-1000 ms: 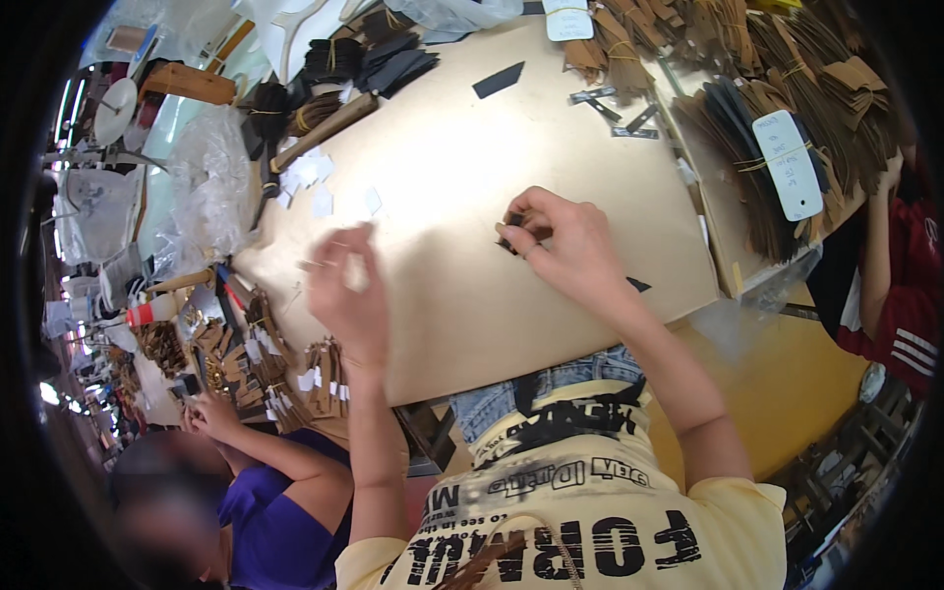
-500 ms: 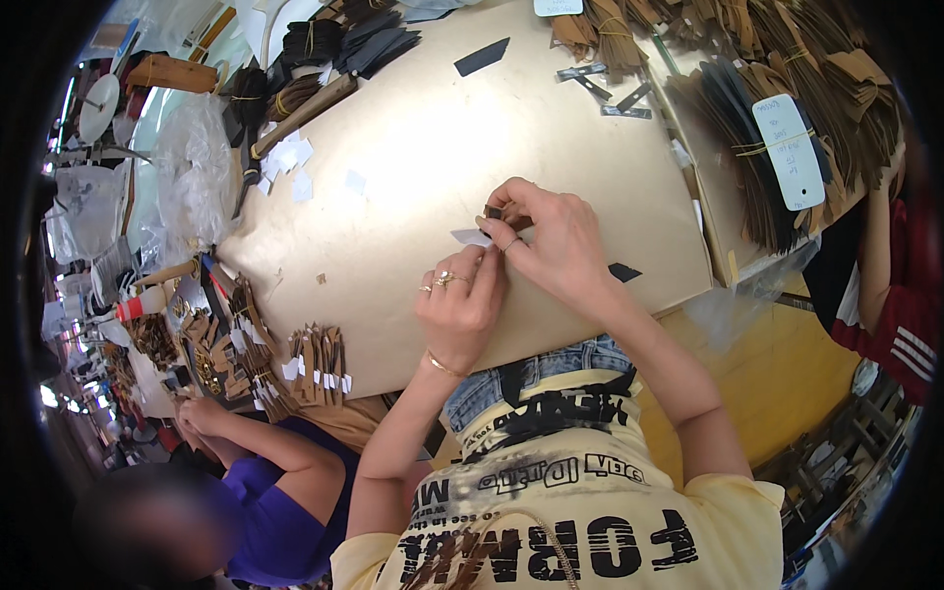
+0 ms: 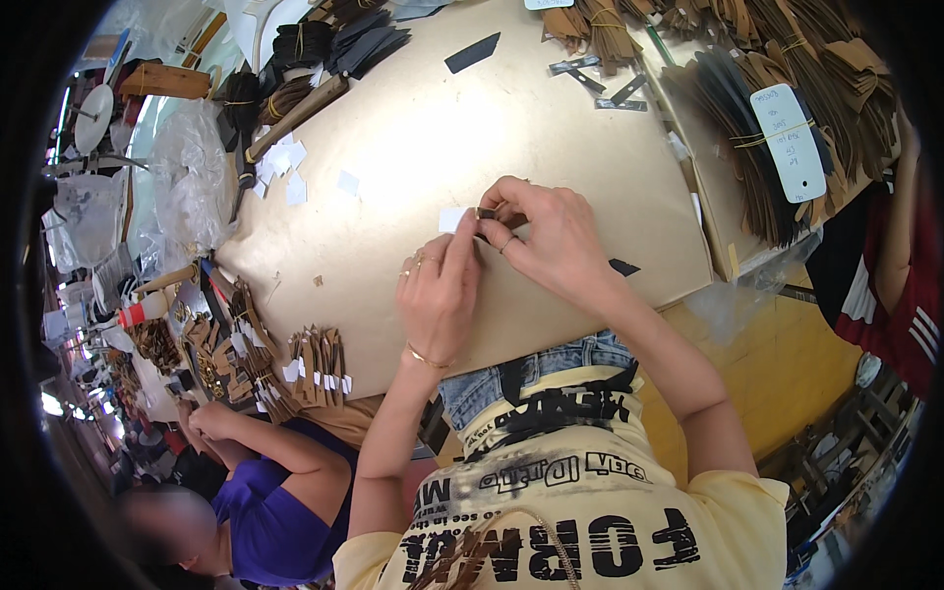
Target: The person repeatedly picks small black and brown leather pieces from a table, aligns them, and attaches a white paper label to each pair. The person stacks the labeled pairs into a small bundle and places it on the table.
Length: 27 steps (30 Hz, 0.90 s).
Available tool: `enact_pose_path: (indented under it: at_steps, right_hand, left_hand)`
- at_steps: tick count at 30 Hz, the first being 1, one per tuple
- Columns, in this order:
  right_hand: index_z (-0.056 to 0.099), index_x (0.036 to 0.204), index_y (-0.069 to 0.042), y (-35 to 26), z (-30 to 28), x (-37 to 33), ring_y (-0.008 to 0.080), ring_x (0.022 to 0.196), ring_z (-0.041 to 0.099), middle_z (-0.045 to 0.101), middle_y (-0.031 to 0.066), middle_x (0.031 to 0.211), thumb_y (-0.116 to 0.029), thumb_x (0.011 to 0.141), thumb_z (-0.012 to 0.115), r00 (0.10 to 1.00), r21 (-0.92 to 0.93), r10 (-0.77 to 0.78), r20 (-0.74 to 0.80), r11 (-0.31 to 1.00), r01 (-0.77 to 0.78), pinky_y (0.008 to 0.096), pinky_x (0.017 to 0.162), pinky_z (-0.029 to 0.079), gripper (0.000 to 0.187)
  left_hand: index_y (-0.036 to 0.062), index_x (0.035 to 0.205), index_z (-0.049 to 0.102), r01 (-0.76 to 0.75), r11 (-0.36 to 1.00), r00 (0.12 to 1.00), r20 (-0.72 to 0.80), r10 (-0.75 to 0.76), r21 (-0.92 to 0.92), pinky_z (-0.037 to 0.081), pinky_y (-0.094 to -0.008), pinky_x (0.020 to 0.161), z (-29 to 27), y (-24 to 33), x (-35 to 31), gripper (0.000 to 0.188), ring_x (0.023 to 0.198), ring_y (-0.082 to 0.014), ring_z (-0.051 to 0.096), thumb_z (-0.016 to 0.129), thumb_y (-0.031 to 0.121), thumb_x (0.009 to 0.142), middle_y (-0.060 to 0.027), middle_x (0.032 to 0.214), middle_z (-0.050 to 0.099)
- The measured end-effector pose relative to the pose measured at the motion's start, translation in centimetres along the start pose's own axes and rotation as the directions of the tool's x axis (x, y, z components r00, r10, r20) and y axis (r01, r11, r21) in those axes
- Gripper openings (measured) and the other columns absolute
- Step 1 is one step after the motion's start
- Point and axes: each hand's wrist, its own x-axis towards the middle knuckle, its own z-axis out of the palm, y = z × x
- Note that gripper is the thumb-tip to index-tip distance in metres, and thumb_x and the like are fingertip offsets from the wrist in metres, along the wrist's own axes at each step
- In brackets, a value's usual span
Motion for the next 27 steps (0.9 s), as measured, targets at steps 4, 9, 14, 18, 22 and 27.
enact_pose_path:
  at_steps: [4, 9, 14, 18, 22, 27]
  right_hand:
    - [0.067, 0.094, -0.005, 0.0, 0.1, 0.0, 0.0213, 0.079, 0.075, 0.074, 0.0078, 0.082, -0.018, 0.087, 0.073, 1.000, 0.003, 0.017, -0.005, 1.000, -0.017, 0.0318, 0.069, 0.056, 0.016]
    - [0.067, 0.095, -0.003, -0.2, 0.2, -0.2, 0.0202, 0.079, 0.075, 0.074, 0.0083, 0.083, -0.016, 0.087, 0.074, 0.999, 0.032, 0.051, -0.004, 0.998, -0.051, 0.0305, 0.070, 0.056, 0.017]
    - [0.068, 0.093, -0.004, -0.1, 0.3, -0.2, 0.0212, 0.079, 0.075, 0.074, 0.0077, 0.083, -0.017, 0.087, 0.073, 0.999, 0.017, 0.019, -0.040, 1.000, -0.019, 0.0314, 0.068, 0.056, 0.016]
    - [0.067, 0.093, -0.004, 0.2, 0.4, -0.2, 0.0217, 0.079, 0.075, 0.074, 0.0080, 0.084, -0.015, 0.086, 0.074, 0.999, 0.045, 0.015, -0.038, 0.999, -0.013, 0.0316, 0.068, 0.057, 0.015]
    - [0.067, 0.093, -0.003, 0.2, 0.5, -0.2, 0.0219, 0.079, 0.075, 0.074, 0.0091, 0.083, -0.013, 0.085, 0.074, 0.999, 0.055, 0.012, -0.045, 0.998, -0.010, 0.0313, 0.068, 0.057, 0.015]
    - [0.066, 0.093, -0.001, -0.2, 0.5, 0.0, 0.0197, 0.076, 0.075, 0.074, 0.0105, 0.081, -0.011, 0.087, 0.072, 0.996, 0.113, 0.060, -0.069, 0.992, -0.052, 0.0294, 0.066, 0.056, 0.013]
  left_hand:
    - [0.0121, 0.119, 0.069, -0.131, 0.991, 0.991, 0.033, 0.130, 0.033, 0.047, -0.0321, 0.067, 0.1, -2.1, 0.9, 0.037, 0.074, -0.0178, 0.061, 0.067, 0.008, 0.082, -0.0037, 0.097, 0.064]
    - [0.0161, 0.116, 0.071, -0.072, 0.961, 0.997, 0.001, 0.075, 0.267, 0.047, -0.0346, 0.071, -0.7, -4.5, 2.9, 0.035, 0.075, -0.0187, 0.061, 0.071, 0.007, 0.082, -0.0036, 0.103, 0.066]
    - [0.0116, 0.108, 0.072, -0.156, 0.976, 0.987, 0.009, 0.159, -0.155, 0.044, -0.0330, 0.071, -1.0, -2.5, 2.6, 0.032, 0.075, -0.0163, 0.061, 0.078, 0.006, 0.077, -0.0042, 0.106, 0.066]
    - [0.0103, 0.103, 0.072, -0.099, 0.962, 0.993, 0.037, 0.112, -0.254, 0.044, -0.0338, 0.071, -0.9, -2.3, 2.0, 0.027, 0.076, -0.0164, 0.062, 0.077, 0.006, 0.078, -0.0034, 0.105, 0.066]
    - [0.0068, 0.101, 0.071, -0.263, 0.951, 0.962, 0.034, 0.272, -0.161, 0.045, -0.0341, 0.071, -0.9, -3.0, 2.1, 0.024, 0.079, -0.0163, 0.062, 0.073, 0.004, 0.077, -0.0026, 0.103, 0.064]
    - [0.0038, 0.098, 0.071, -0.479, 0.876, 0.876, 0.038, 0.481, -0.048, 0.045, -0.0335, 0.071, -1.1, -4.1, 2.5, 0.023, 0.084, -0.0166, 0.062, 0.071, 0.006, 0.075, -0.0023, 0.103, 0.063]
